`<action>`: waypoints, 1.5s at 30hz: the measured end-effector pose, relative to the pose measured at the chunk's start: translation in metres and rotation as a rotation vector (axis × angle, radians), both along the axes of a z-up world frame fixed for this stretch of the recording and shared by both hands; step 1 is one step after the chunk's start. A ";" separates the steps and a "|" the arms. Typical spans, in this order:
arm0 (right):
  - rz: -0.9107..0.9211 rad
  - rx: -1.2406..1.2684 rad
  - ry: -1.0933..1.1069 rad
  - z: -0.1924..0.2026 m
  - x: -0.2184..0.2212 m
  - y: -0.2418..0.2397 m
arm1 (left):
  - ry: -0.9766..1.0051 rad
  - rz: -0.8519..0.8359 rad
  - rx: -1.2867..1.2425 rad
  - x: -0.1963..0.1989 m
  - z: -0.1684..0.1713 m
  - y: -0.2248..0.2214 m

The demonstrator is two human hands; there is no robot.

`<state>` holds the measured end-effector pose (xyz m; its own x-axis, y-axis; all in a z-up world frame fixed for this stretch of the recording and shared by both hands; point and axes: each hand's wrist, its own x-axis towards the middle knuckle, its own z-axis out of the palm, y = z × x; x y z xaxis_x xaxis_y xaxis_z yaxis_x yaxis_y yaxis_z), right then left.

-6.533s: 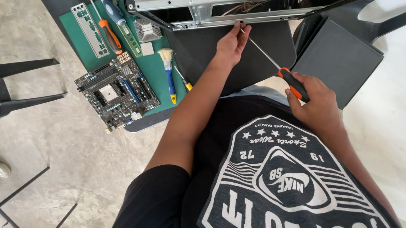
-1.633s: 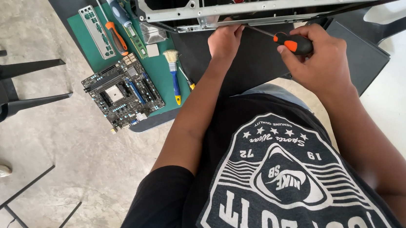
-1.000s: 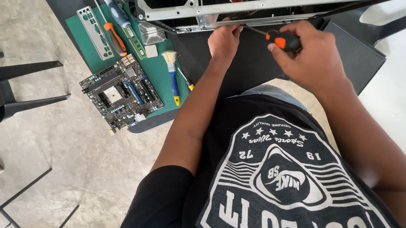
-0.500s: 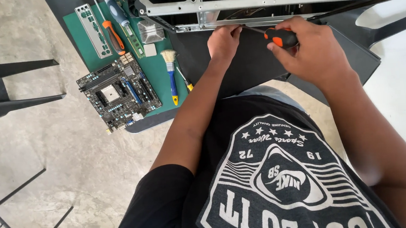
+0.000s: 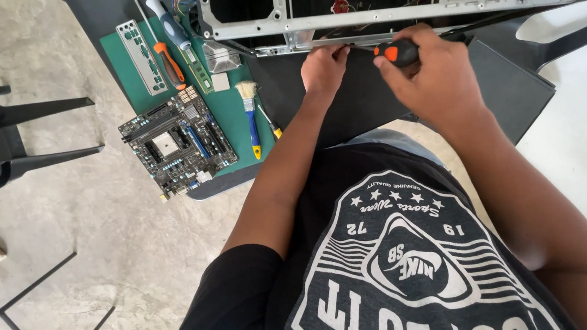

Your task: Reassembling a computer case by attaching the front panel and using a screwdriver to secure components.

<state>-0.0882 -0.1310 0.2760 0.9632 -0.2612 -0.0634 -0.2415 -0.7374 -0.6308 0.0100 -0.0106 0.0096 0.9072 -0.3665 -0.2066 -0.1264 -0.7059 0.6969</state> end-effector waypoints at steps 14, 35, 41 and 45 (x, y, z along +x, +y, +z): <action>-0.038 -0.175 -0.106 -0.026 0.017 0.006 | 0.051 0.003 -0.051 0.002 0.000 0.003; -0.077 -0.373 0.180 -0.018 0.024 0.001 | -0.701 -0.052 -0.192 -0.017 0.059 0.005; 0.301 0.115 -0.226 0.001 0.017 -0.001 | -0.776 -0.123 -0.092 -0.018 0.076 0.009; 0.264 0.202 -0.322 -0.016 0.014 -0.006 | -0.802 -0.115 -0.090 -0.019 0.100 0.012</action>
